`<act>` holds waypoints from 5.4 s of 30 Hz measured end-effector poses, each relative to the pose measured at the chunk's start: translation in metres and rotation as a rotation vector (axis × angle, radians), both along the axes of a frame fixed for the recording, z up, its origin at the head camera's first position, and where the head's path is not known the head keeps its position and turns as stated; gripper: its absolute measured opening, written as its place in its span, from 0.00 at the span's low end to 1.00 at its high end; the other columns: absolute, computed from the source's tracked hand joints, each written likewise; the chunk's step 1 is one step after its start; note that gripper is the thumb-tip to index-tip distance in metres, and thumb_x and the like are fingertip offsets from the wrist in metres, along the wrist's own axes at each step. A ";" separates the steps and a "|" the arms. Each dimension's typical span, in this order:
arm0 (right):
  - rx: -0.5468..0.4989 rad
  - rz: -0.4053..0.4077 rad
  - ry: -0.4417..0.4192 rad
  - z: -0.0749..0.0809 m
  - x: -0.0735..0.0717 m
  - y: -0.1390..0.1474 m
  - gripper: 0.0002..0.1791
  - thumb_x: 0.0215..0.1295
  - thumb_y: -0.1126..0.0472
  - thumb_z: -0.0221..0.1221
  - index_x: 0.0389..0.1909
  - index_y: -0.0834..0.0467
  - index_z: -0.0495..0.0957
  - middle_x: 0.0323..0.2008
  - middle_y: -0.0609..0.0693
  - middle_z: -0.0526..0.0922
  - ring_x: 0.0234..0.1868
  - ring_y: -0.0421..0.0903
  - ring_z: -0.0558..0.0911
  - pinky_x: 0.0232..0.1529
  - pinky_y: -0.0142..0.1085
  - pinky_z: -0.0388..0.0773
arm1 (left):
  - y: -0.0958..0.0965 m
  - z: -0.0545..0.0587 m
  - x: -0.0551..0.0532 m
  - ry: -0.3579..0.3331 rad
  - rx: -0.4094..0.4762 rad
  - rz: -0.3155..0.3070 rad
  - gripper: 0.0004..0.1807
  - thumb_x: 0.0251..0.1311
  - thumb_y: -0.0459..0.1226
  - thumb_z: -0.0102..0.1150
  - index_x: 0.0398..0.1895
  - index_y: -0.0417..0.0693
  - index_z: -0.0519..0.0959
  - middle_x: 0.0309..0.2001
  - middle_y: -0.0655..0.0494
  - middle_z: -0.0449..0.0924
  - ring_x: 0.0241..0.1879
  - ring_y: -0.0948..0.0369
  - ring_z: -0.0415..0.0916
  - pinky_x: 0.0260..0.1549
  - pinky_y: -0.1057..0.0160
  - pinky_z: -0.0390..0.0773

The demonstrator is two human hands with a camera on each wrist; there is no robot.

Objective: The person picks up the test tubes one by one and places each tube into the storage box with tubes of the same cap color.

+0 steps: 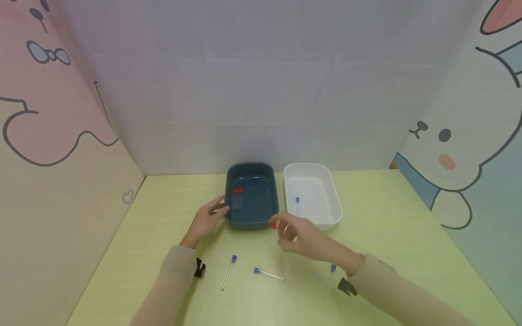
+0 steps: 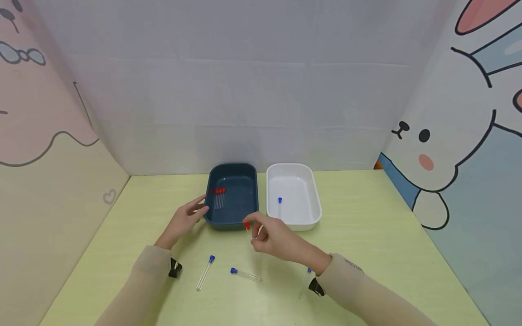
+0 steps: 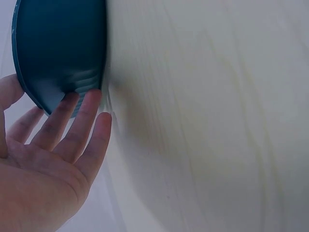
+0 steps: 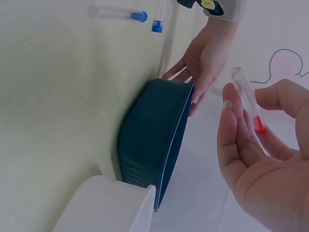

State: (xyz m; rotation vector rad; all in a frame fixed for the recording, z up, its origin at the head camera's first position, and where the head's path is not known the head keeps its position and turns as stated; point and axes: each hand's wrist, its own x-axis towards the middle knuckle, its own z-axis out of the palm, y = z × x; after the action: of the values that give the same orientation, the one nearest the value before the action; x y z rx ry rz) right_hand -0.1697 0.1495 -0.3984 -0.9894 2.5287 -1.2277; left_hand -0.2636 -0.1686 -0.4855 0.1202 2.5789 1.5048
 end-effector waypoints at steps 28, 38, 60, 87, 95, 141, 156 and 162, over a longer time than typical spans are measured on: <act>-0.014 -0.145 -0.159 0.017 -0.030 -0.019 0.53 0.56 0.66 0.73 0.78 0.63 0.53 0.56 0.60 0.77 0.46 0.47 0.85 0.54 0.42 0.84 | -0.003 0.002 -0.002 0.001 0.000 -0.002 0.33 0.75 0.51 0.56 0.80 0.61 0.63 0.71 0.40 0.75 0.66 0.41 0.77 0.65 0.42 0.77; 0.050 -0.189 -0.091 0.015 -0.061 -0.023 0.53 0.56 0.59 0.75 0.79 0.60 0.56 0.59 0.58 0.77 0.56 0.56 0.81 0.63 0.52 0.78 | -0.003 0.001 -0.002 -0.002 0.002 -0.007 0.33 0.75 0.51 0.56 0.80 0.62 0.63 0.71 0.40 0.75 0.66 0.41 0.78 0.65 0.42 0.77; 0.150 -0.182 -0.083 0.006 -0.122 -0.035 0.52 0.60 0.54 0.74 0.79 0.62 0.55 0.69 0.61 0.66 0.70 0.58 0.73 0.68 0.52 0.75 | -0.001 0.003 0.000 -0.014 0.002 0.002 0.32 0.75 0.51 0.56 0.80 0.61 0.63 0.71 0.41 0.74 0.67 0.41 0.77 0.65 0.42 0.77; 0.209 -0.209 -0.130 -0.015 -0.158 -0.066 0.50 0.61 0.55 0.73 0.79 0.63 0.56 0.72 0.64 0.62 0.72 0.57 0.73 0.70 0.47 0.76 | 0.001 -0.001 -0.001 -0.019 0.031 -0.012 0.33 0.74 0.51 0.57 0.79 0.63 0.63 0.70 0.42 0.76 0.65 0.43 0.79 0.66 0.43 0.77; 0.256 -0.206 -0.097 -0.024 -0.168 -0.077 0.48 0.61 0.56 0.72 0.78 0.65 0.58 0.70 0.66 0.64 0.70 0.57 0.74 0.71 0.46 0.74 | -0.001 0.002 0.001 -0.022 0.029 0.005 0.32 0.74 0.51 0.57 0.79 0.64 0.64 0.70 0.43 0.76 0.66 0.42 0.78 0.65 0.41 0.77; 0.453 -0.243 -0.054 -0.057 -0.187 -0.109 0.53 0.56 0.47 0.76 0.79 0.58 0.61 0.76 0.62 0.60 0.77 0.60 0.60 0.79 0.57 0.58 | -0.004 0.001 -0.006 -0.007 0.021 -0.018 0.32 0.75 0.50 0.57 0.79 0.63 0.65 0.69 0.43 0.77 0.65 0.44 0.79 0.64 0.44 0.78; 0.455 -0.221 0.019 -0.034 -0.185 -0.096 0.48 0.60 0.45 0.72 0.77 0.58 0.64 0.76 0.61 0.62 0.76 0.60 0.62 0.77 0.56 0.60 | -0.005 0.003 -0.007 0.000 -0.001 -0.026 0.33 0.75 0.51 0.56 0.80 0.63 0.63 0.69 0.44 0.77 0.64 0.44 0.80 0.64 0.43 0.78; 0.446 -0.220 0.023 -0.028 -0.184 -0.088 0.49 0.60 0.44 0.72 0.78 0.57 0.63 0.76 0.62 0.62 0.77 0.60 0.62 0.78 0.56 0.59 | -0.009 0.006 -0.005 0.011 -0.003 -0.022 0.35 0.74 0.54 0.56 0.80 0.62 0.62 0.70 0.45 0.76 0.64 0.45 0.80 0.64 0.42 0.78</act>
State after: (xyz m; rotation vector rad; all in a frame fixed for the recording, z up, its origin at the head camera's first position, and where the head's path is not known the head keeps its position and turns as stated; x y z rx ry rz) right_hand -0.3538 0.0620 -0.4266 -0.6381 2.8055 -0.6401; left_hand -0.2686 -0.1771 -0.4798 0.1558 2.5800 1.4964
